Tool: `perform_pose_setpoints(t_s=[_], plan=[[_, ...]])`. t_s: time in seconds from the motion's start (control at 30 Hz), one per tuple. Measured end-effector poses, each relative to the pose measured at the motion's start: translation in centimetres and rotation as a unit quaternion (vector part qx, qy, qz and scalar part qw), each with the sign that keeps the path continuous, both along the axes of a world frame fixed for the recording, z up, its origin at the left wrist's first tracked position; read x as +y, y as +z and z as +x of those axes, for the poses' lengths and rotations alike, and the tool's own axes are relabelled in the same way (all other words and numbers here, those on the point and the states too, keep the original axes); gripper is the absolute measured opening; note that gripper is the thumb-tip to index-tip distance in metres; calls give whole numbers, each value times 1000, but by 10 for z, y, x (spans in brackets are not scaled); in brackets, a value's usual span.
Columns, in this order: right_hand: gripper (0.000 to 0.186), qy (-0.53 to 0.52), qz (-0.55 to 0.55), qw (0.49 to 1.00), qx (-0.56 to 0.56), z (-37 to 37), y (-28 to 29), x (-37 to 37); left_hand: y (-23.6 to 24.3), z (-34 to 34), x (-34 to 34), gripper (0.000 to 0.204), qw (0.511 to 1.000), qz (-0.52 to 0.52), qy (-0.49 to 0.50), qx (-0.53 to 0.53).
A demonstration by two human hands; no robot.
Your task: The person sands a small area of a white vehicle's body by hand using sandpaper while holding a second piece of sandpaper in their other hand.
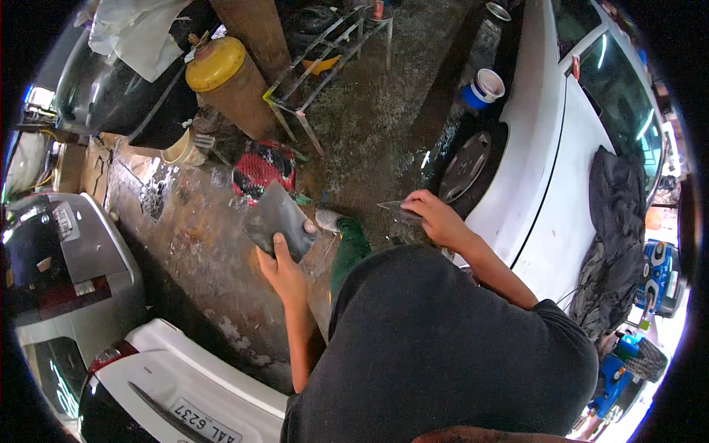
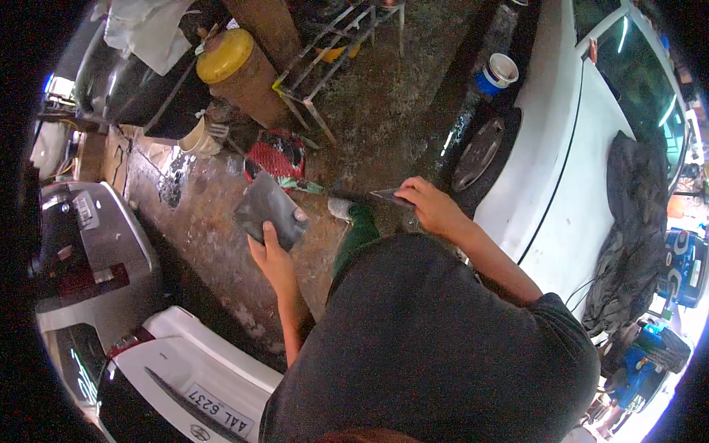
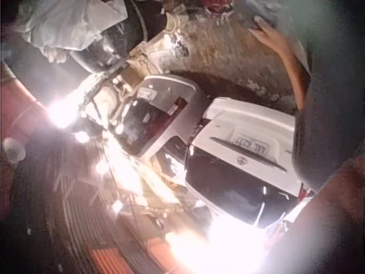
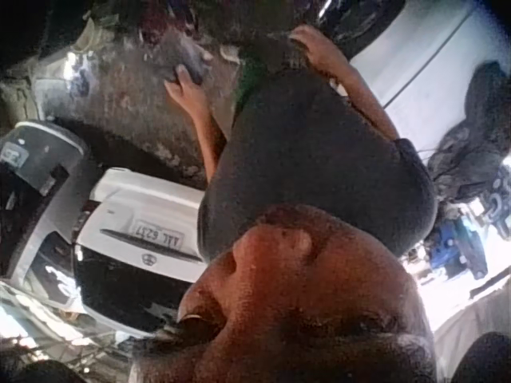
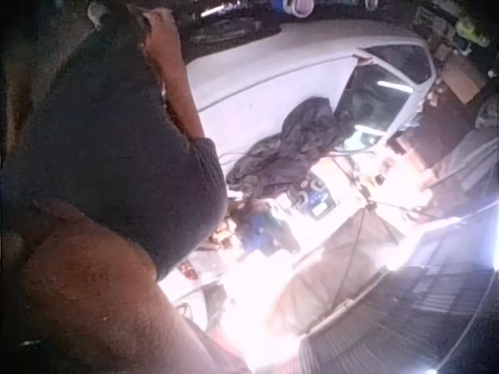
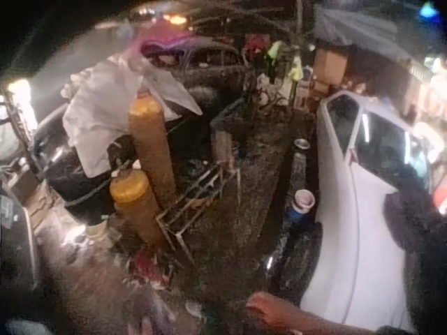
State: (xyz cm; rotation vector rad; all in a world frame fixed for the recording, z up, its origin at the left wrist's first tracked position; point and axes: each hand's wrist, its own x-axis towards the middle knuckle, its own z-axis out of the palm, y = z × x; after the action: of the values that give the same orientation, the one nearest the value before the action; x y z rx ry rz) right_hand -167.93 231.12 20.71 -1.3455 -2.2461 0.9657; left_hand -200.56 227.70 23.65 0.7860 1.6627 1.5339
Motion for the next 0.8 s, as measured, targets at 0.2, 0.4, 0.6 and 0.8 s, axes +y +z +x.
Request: perform_pose_setpoints(t_s=[0.2,0.4,0.6,0.8], plan=[[39,-38,-19,999,-11,-55,20,96,12,-60,103,38,1000,15,-26,-9],[32,-70,59,996,-19,-91,22,150,4,-113,168,38,999,7,-35,25],[32,-24,49,998,-12,-113,12,192,0,-131,194,37,1000,9,-9,-19],[31,50,13,999,-3,-143,28,265,4,-133,205,37,998,0,67,-4]])
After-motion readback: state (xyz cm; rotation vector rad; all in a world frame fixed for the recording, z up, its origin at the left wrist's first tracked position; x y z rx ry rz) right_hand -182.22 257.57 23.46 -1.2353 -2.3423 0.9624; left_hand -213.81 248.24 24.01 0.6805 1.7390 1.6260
